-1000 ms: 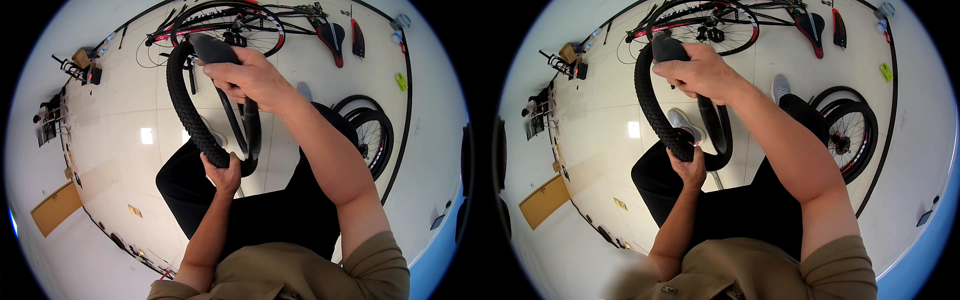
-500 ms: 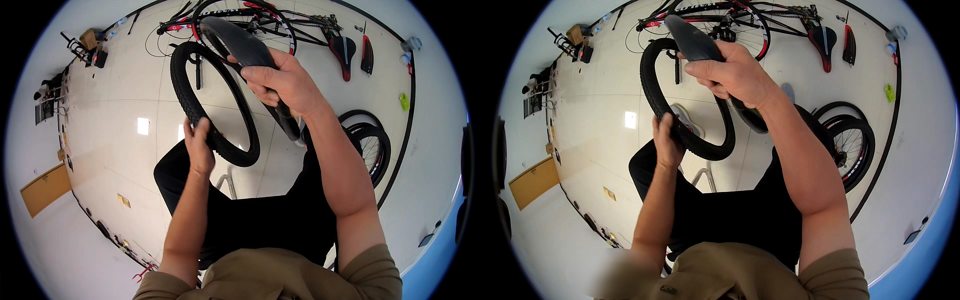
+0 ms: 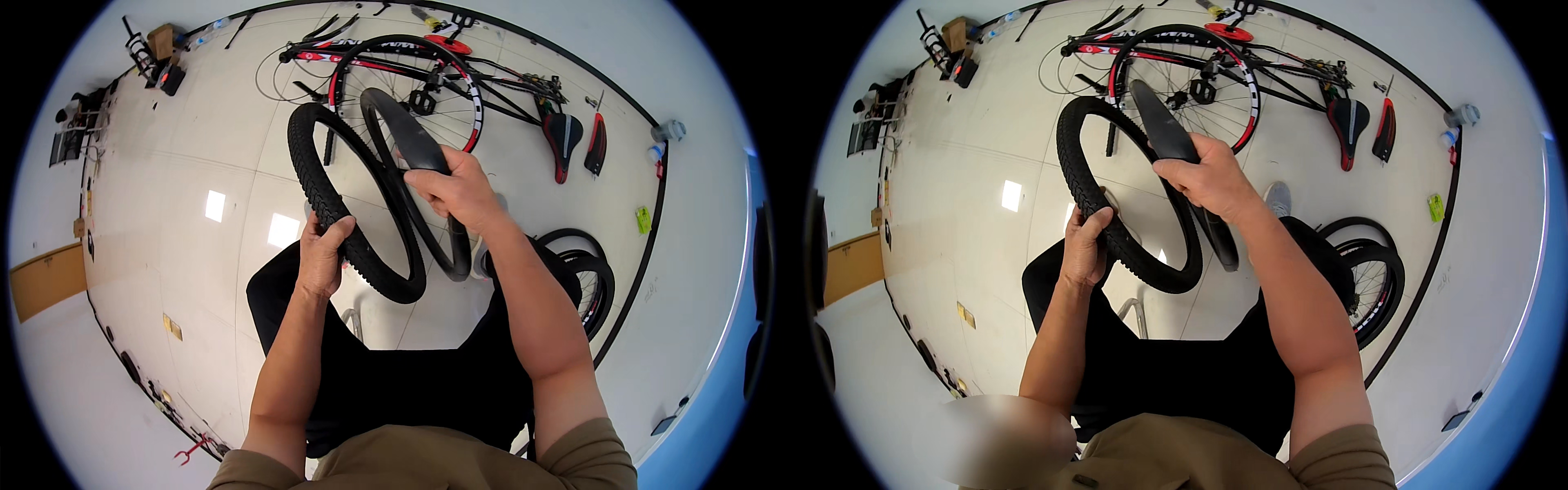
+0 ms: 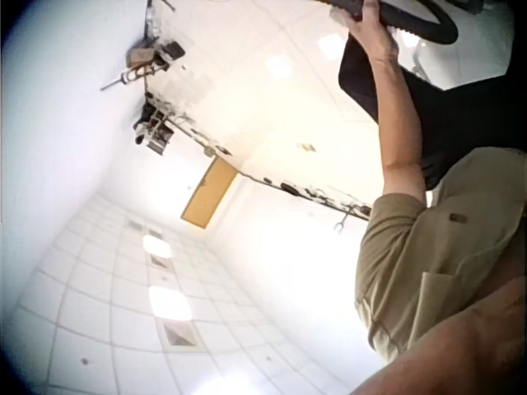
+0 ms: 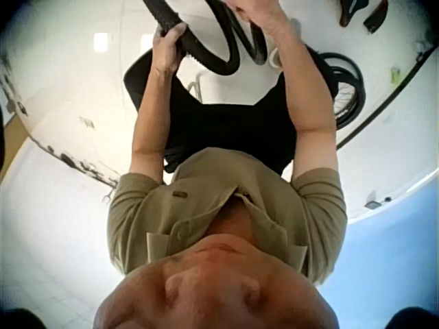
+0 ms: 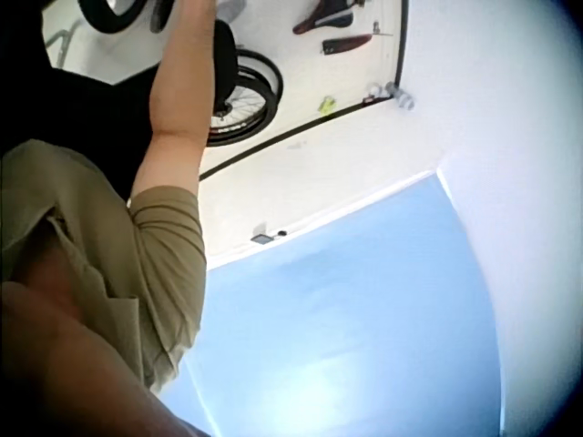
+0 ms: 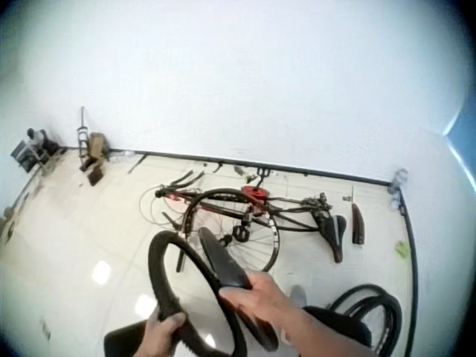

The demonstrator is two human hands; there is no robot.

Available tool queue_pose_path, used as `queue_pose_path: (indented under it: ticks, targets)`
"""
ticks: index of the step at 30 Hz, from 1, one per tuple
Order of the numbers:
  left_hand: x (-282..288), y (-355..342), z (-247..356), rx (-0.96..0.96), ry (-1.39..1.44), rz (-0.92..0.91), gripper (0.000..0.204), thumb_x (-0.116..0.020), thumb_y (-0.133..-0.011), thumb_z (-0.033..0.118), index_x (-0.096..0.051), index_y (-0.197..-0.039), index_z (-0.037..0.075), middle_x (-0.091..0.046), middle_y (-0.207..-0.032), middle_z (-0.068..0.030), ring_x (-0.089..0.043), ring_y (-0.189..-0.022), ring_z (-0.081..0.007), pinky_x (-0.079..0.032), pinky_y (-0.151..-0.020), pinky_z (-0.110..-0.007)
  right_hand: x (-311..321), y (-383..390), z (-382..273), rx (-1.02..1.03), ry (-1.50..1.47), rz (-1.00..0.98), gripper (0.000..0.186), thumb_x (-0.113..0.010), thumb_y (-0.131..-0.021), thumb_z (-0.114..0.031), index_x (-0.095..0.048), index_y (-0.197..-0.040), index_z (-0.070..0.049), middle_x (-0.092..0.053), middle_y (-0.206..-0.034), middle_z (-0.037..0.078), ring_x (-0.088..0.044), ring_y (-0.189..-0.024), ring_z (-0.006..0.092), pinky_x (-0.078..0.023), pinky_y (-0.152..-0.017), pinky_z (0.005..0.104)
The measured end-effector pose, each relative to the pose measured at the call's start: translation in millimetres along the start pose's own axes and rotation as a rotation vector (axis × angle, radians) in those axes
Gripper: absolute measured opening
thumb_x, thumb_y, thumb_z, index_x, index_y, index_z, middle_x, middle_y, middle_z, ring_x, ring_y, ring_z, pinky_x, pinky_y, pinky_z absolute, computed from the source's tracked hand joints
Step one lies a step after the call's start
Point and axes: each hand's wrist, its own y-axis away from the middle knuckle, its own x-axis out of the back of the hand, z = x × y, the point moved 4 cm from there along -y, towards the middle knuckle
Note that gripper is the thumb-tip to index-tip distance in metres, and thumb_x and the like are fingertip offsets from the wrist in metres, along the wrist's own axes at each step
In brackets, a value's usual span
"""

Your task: The person removes a bicycle tire from a wheel, separates the inner tube, and then inserts the tube back into the tire. The person handles the tire and tube by hand throughout the process.

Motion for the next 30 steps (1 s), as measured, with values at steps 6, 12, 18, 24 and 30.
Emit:
queue_pose_path:
  ticks: [6, 12, 18, 24, 30]
  targets:
    - [22.1, 7.1, -0.8, -0.006, 0.102, -0.053, 0.045, -0.066, -0.094, 0.022, -0.051, -0.133, 0.005, -0.062, -0.096, -0.0081, -0.063, -0.087, -0.0217, -0.054, -0.081, -0.041, 0.9, 6.3, -13.3, -0.016, -0.051, -0.153, 0.03, -0.071, -0.086, -0.009, -0.067, -0.115, 0.001, -0.052, -0.062, -0.002, -0.041, -0.045, 0.0028, -0.029, -0.042, 0.0202]
    - [11.1, 0.1, 11.9, 0.117, 0.198, -0.043, 0.046, -0.063, -0.096, 0.046, -0.059, -0.122, 0.008, -0.064, -0.096, -0.0074, -0.063, -0.09, -0.0229, -0.053, -0.084, -0.042, 2.5, 12.7, -19.1, 0.017, -0.103, -0.209, 0.04, -0.066, -0.09, -0.009, -0.061, -0.127, 0.005, -0.049, -0.061, -0.003, -0.04, -0.046, 0.0028, -0.032, -0.042, 0.0205]
    - [16.2, -9.7, 17.7, 0.09, 0.246, 0.011, 0.037, -0.059, -0.089, 0.025, -0.06, -0.12, 0.006, -0.064, -0.097, -0.0073, -0.062, -0.086, -0.0212, -0.053, -0.079, -0.038, -10.4, 16.6, -30.4, 0.111, -0.171, -0.177, 0.036, -0.072, -0.088, -0.01, -0.066, -0.121, 0.003, -0.053, -0.064, -0.002, -0.044, -0.05, 0.0032, -0.035, -0.046, 0.0205]
    - [42.8, -13.4, 11.6, 0.09, 0.308, -0.051, 0.047, -0.055, -0.084, 0.021, -0.058, -0.128, 0.003, -0.066, -0.107, -0.0122, -0.065, -0.092, -0.0233, -0.054, -0.086, -0.039, -54.2, 57.0, -51.5, 0.414, -0.013, -0.306, 0.034, -0.074, -0.082, -0.003, -0.069, -0.114, 0.003, -0.064, -0.077, 0.0, -0.056, -0.067, 0.0063, -0.045, -0.058, 0.0265]
    - [35.4, -18.4, 16.4, 0.061, 0.307, -0.299, 0.064, -0.057, -0.085, 0.034, -0.049, -0.138, 0.0, -0.058, -0.129, -0.02, -0.056, -0.121, -0.0327, -0.051, -0.097, -0.05, -77.3, 47.8, 46.6, 0.309, 0.283, -0.266, 0.013, -0.068, -0.081, -0.003, -0.069, -0.093, 0.001, -0.062, -0.073, 0.005, -0.057, -0.065, 0.012, -0.047, -0.062, 0.0308]
